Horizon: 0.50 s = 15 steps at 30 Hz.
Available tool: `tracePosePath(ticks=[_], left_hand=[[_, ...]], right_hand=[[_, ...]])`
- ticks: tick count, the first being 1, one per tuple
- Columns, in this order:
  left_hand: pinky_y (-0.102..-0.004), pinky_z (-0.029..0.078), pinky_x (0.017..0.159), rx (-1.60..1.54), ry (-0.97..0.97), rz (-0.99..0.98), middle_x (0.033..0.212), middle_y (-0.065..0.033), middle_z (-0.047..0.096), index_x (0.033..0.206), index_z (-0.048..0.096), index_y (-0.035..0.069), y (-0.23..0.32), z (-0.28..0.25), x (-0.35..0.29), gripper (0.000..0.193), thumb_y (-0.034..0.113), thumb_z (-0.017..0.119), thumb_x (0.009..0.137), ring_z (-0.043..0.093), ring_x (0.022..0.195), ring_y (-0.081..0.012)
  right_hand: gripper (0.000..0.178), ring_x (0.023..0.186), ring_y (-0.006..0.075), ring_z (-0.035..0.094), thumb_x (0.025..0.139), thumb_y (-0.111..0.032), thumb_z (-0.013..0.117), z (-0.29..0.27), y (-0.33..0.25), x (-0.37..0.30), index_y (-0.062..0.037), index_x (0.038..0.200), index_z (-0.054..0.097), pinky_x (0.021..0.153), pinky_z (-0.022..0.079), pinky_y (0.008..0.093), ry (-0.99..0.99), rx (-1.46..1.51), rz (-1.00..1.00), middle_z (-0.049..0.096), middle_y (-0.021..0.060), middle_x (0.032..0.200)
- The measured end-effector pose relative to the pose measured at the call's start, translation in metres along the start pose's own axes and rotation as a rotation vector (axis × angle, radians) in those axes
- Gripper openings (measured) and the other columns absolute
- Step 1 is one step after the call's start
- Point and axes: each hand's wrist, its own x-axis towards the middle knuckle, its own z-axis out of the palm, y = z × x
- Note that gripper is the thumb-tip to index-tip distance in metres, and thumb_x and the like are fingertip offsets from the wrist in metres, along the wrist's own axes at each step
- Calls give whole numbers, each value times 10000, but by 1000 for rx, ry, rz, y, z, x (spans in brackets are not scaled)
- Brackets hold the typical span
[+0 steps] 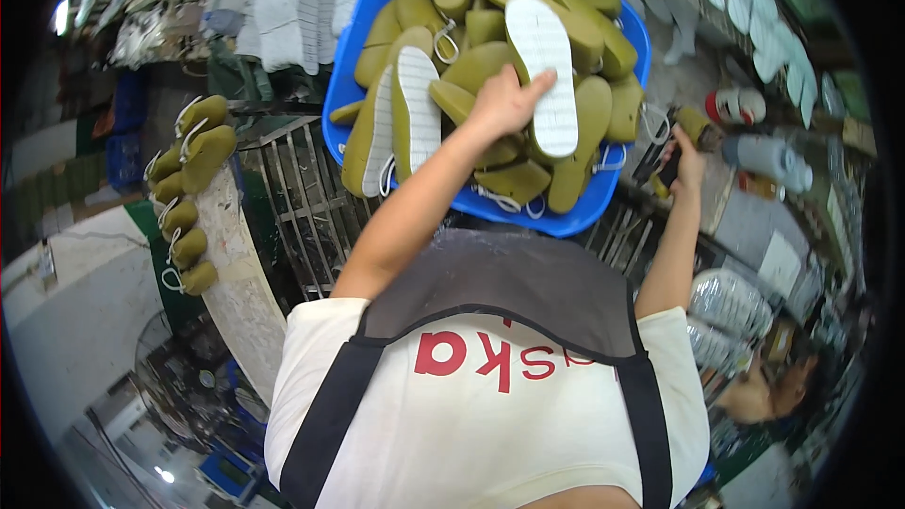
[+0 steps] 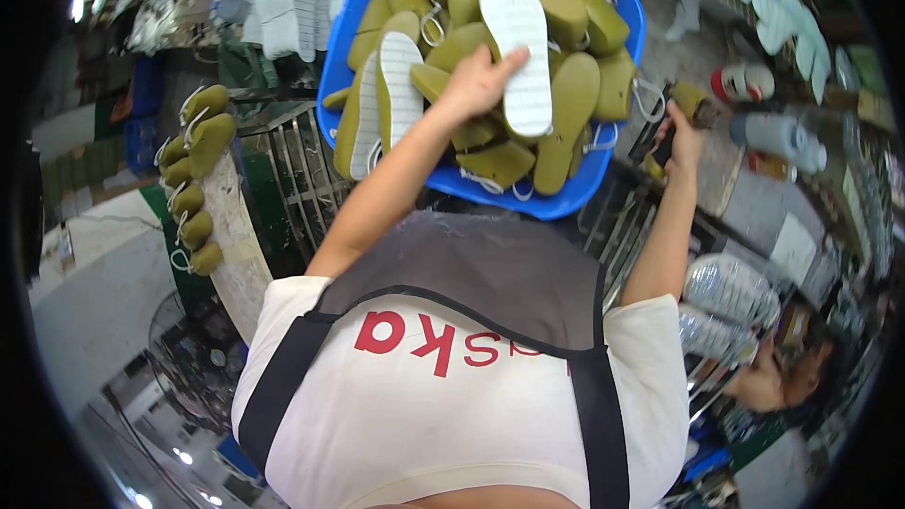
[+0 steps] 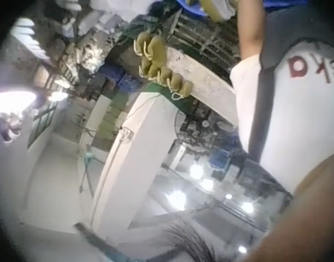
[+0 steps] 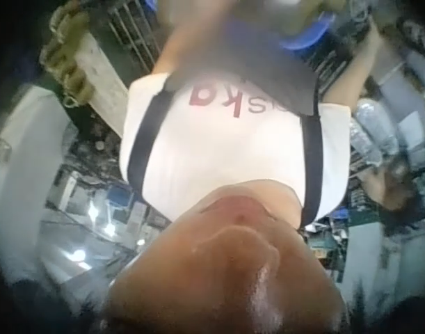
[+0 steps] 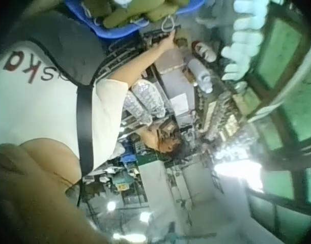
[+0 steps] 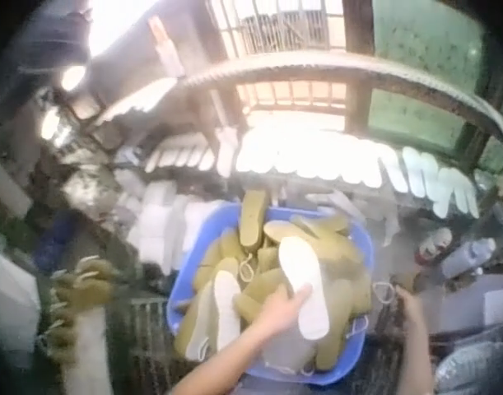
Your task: Attaching insoles to shoe lasts using a handheld pneumatic stapler.
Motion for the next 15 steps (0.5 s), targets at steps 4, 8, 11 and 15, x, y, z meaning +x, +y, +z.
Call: tracePosePath(ticks=[4,8,11,15], left_hand=[[-468,477,839,362,-16,31,907,-310,634,982,568,-128,29,0,-24,735,594,544,842,622,910,-435],[-439,490,800,267,69,94,923,-270,647,946,650,-44,34,-36,-16,565,507,548,875,634,893,-403],[-381,506,787,2,349,235,982,-183,681,1059,664,30,17,-95,7,373,350,577,888,665,889,-308],[-373,512,803,191,578,26,999,-159,689,1151,619,34,-53,-174,77,341,220,579,868,669,923,-288]], right_hand=[[259,548,144,562,828,-333,671,3,40,71,-79,849,628,499,457,288,-385,26,362,580,23,646],[392,855,223,650,860,-349,607,28,90,127,-7,1047,650,726,535,363,-518,154,385,673,93,978],[398,900,238,645,824,-261,655,26,101,162,55,1067,644,784,514,342,-262,-66,59,673,108,1020],[334,956,230,628,835,-157,668,7,79,166,61,1081,602,806,500,326,521,-460,-395,668,157,1007]])
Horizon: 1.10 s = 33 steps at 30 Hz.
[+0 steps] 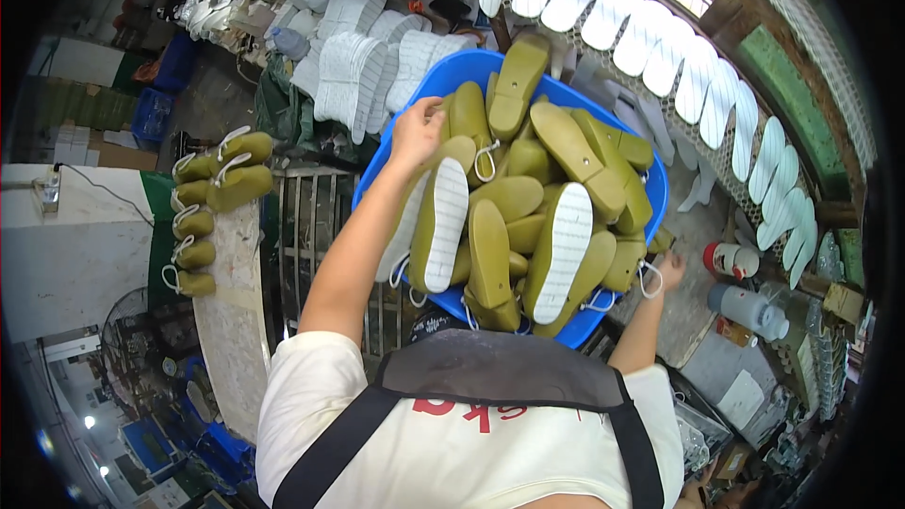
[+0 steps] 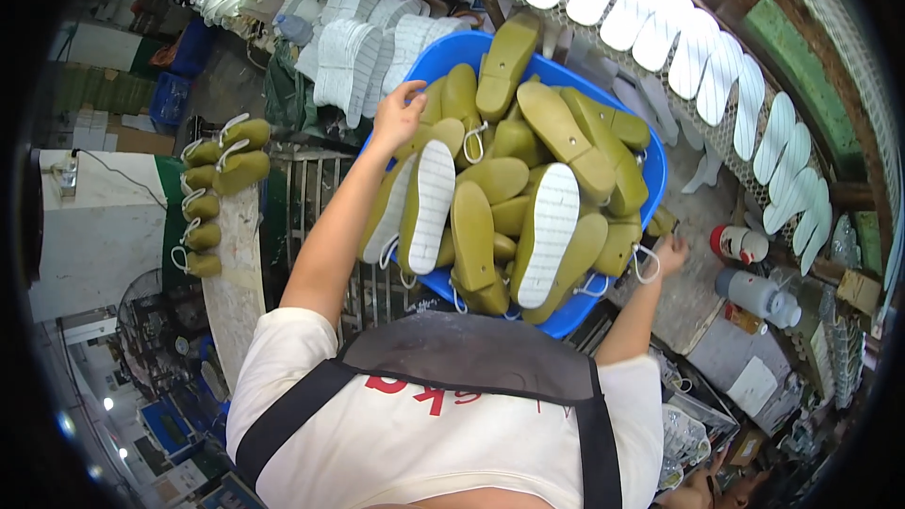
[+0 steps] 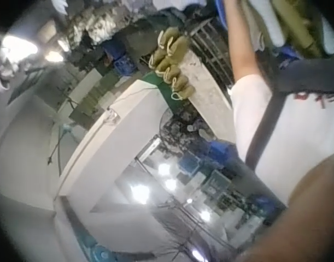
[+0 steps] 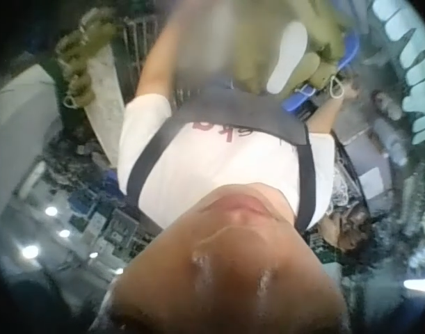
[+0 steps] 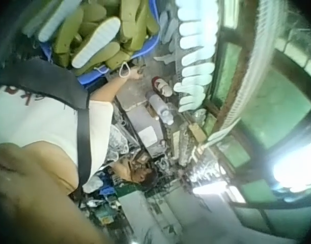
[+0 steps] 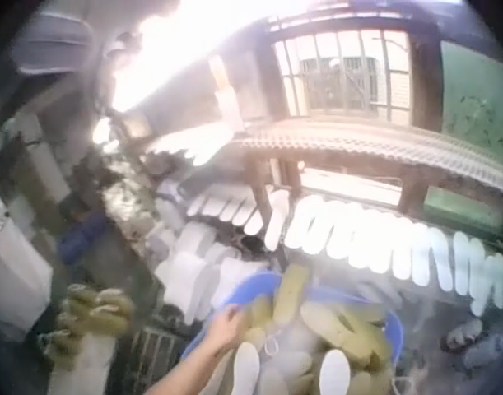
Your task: Attaching insoles to shoe lasts using a handheld pneumatic stapler.
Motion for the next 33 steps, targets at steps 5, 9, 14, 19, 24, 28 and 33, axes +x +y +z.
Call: tracePosePath(ticks=[5,9,14,19,24,28,33], left_hand=[[-406,423,985,160,-207,-5,1278,-205,549,1350,455,80,-75,74,91,562,236,590,827,546,1155,-339],[-437,384,996,576,-271,-103,1241,-165,508,1339,426,102,-40,123,90,781,398,743,690,415,1213,-331],[-439,385,981,472,-247,-148,1200,-149,525,1207,493,91,-62,97,93,744,384,818,605,444,1173,-311],[-442,454,896,-547,-46,-366,1095,-172,595,1215,448,41,-59,98,83,801,307,868,587,585,996,-368],[-438,448,907,-430,-210,-289,1147,-200,596,1259,402,41,-15,86,38,815,432,804,667,584,1062,-358],[-452,432,918,-280,-97,-301,1159,-214,583,1254,392,36,-33,90,51,806,515,741,708,563,1084,-396],[-418,451,924,-1014,102,-450,1182,-157,572,1253,393,31,-12,72,76,680,479,660,816,578,1054,-289]], right_hand=[[276,839,152,623,904,-75,577,-44,-137,-37,29,1158,547,736,500,266,-136,555,-75,660,109,956],[185,765,120,615,909,-44,563,-64,-283,-98,24,1079,588,702,488,238,-403,502,-452,643,69,867],[98,697,138,641,848,16,591,-33,-457,-174,51,932,629,662,499,240,-600,419,-1003,659,99,803],[380,959,294,573,689,-58,714,53,-598,-248,-101,1055,618,761,496,370,-549,296,-1780,603,92,1088],[507,1243,276,464,752,-79,657,165,-709,-248,-163,1241,548,926,484,382,62,-150,-1960,512,56,1322],[372,1082,259,556,785,-168,642,179,-720,-262,-87,1145,594,858,497,371,-171,-197,-1985,603,101,1139],[341,1148,256,562,785,-52,566,100,-670,-300,-48,1124,602,884,526,326,-130,65,-2171,613,94,1180]])
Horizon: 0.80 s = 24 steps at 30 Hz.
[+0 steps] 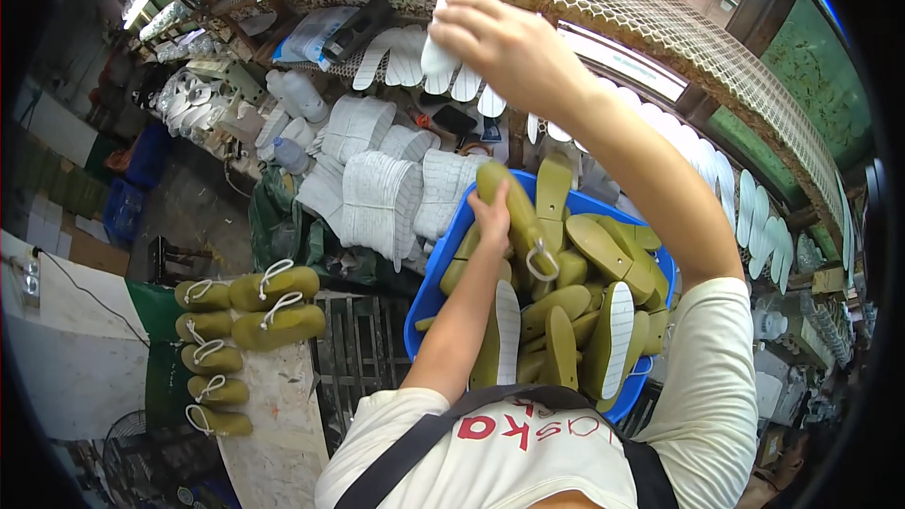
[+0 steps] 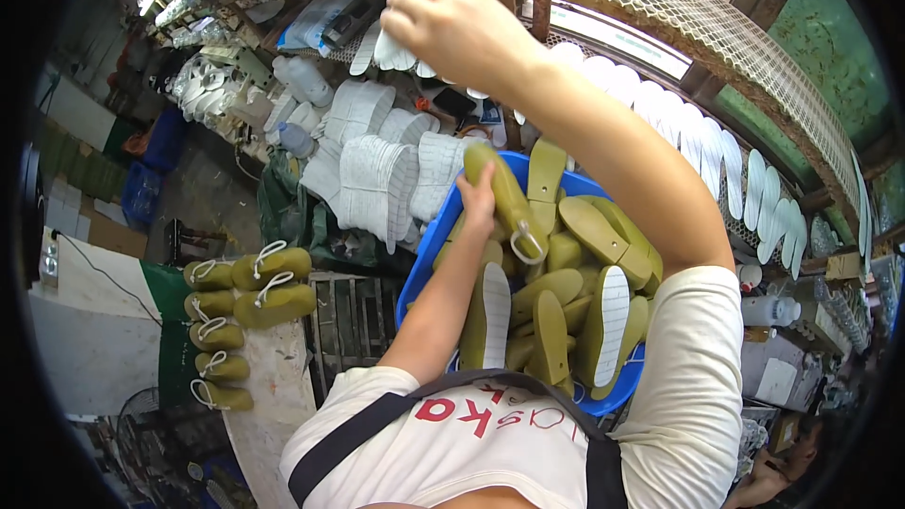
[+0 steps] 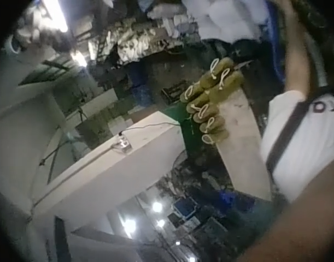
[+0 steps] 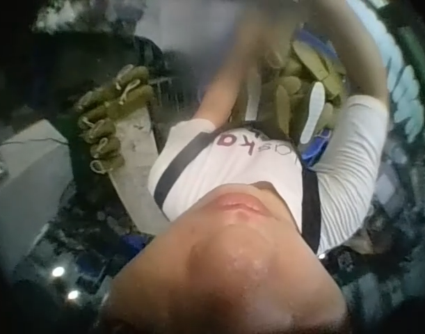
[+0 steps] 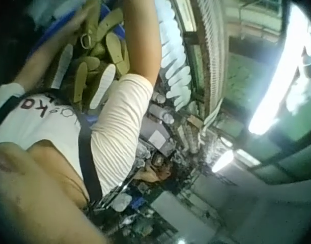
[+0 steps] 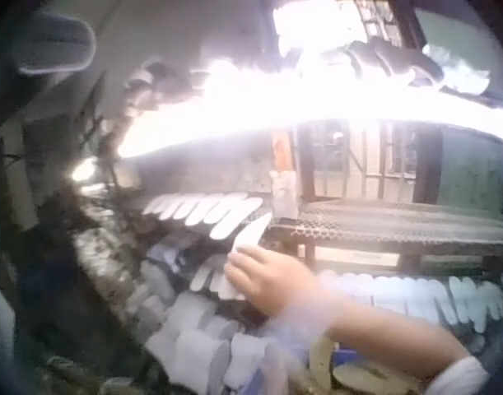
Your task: Attaching insoles to shoe lasts using a handheld pneumatic stapler.
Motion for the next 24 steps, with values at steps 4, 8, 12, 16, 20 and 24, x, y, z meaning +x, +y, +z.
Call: tracePosePath(ticks=[4,8,12,16,20,24], left_hand=[[-401,455,967,-909,-815,27,1293,-121,516,1335,416,56,119,13,-55,594,508,380,952,540,1144,-248],[-453,395,1042,-573,-1019,-124,1390,-149,448,1411,351,68,115,-45,-103,852,726,290,874,476,1248,-294],[-480,417,1021,-816,-1117,-628,1353,-161,482,1400,369,60,63,-71,-173,876,729,399,835,501,1224,-313],[-421,446,1008,-675,-956,-614,1293,-158,526,1374,395,27,27,-80,-210,641,471,463,916,545,1169,-287],[-402,466,976,-536,-987,-392,1301,-148,507,1371,372,22,8,-89,-238,719,524,532,882,538,1164,-258],[-367,478,922,-157,-1015,-250,1257,-137,519,1375,337,20,25,-89,-258,794,439,669,789,555,1101,-238]], right_hand=[[360,1116,281,575,717,-106,607,-57,-45,-40,-2,1060,638,889,524,352,220,86,-49,624,113,1119],[365,1088,390,586,708,-22,561,-123,-72,-106,53,1056,643,914,498,422,291,206,177,628,213,1126],[407,1111,412,567,719,-77,564,-136,-127,-194,57,1097,629,941,462,444,141,440,400,610,230,1159],[522,1160,414,524,716,-232,643,-147,-199,-241,53,1152,595,975,428,475,-18,788,555,565,227,1223],[496,1219,392,478,792,-279,630,-164,-246,-270,46,1163,581,1024,371,497,-112,832,616,539,223,1261],[352,1250,360,467,844,-200,587,-192,-262,-312,26,1113,605,1073,297,516,-18,1097,781,538,229,1268]])
